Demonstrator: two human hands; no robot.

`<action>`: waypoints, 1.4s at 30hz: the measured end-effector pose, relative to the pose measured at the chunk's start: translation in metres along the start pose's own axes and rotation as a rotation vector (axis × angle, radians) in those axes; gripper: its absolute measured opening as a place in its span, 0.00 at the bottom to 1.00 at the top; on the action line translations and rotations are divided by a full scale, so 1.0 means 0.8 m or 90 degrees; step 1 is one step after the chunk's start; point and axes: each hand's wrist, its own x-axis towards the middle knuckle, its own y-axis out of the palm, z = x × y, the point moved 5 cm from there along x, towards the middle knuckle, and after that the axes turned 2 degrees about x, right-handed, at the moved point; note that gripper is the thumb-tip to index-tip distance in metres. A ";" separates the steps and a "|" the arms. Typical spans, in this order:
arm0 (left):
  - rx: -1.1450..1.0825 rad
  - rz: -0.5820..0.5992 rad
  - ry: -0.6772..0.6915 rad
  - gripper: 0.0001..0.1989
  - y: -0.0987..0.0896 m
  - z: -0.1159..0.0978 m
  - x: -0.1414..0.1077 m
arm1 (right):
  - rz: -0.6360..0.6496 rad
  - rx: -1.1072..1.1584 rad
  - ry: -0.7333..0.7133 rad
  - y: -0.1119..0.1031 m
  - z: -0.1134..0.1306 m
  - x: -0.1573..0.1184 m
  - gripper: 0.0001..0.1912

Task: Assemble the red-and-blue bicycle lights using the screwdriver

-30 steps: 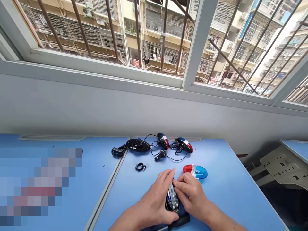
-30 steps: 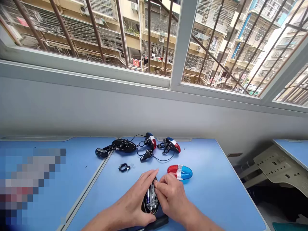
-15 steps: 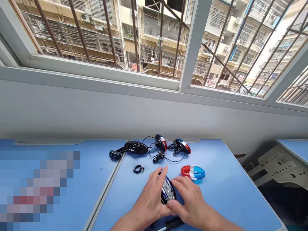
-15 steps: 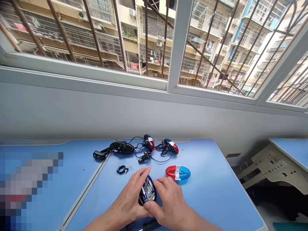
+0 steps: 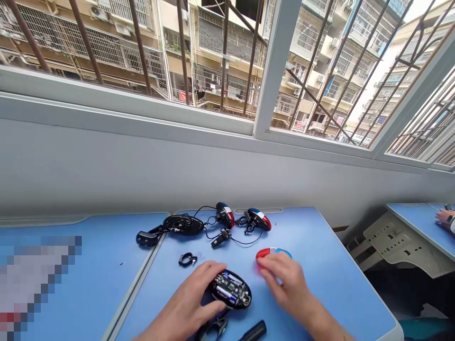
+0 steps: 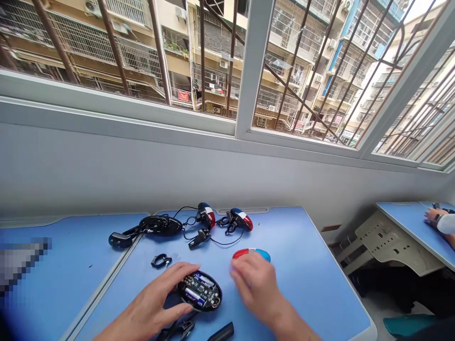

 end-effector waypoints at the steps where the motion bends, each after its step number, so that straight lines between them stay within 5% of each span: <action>1: -0.002 0.001 -0.009 0.23 -0.001 -0.004 0.001 | -0.053 -0.023 0.034 -0.014 -0.016 0.001 0.10; 3: -0.001 0.003 -0.017 0.21 -0.001 -0.010 0.003 | -0.102 -0.115 0.117 -0.037 -0.049 0.001 0.11; 7: 0.012 0.020 -0.012 0.19 0.001 -0.021 0.005 | -0.029 -0.214 0.188 -0.044 -0.081 -0.002 0.12; 17: 0.004 0.015 -0.005 0.21 0.004 -0.023 0.003 | 0.042 -0.173 0.102 -0.019 -0.064 -0.004 0.09; 32: 0.006 0.051 -0.004 0.21 0.005 -0.022 0.002 | 0.085 -0.220 0.264 -0.029 -0.094 -0.010 0.12; 42: 0.010 0.014 0.006 0.20 0.006 -0.022 0.001 | 0.093 -0.032 0.430 -0.016 -0.109 -0.016 0.07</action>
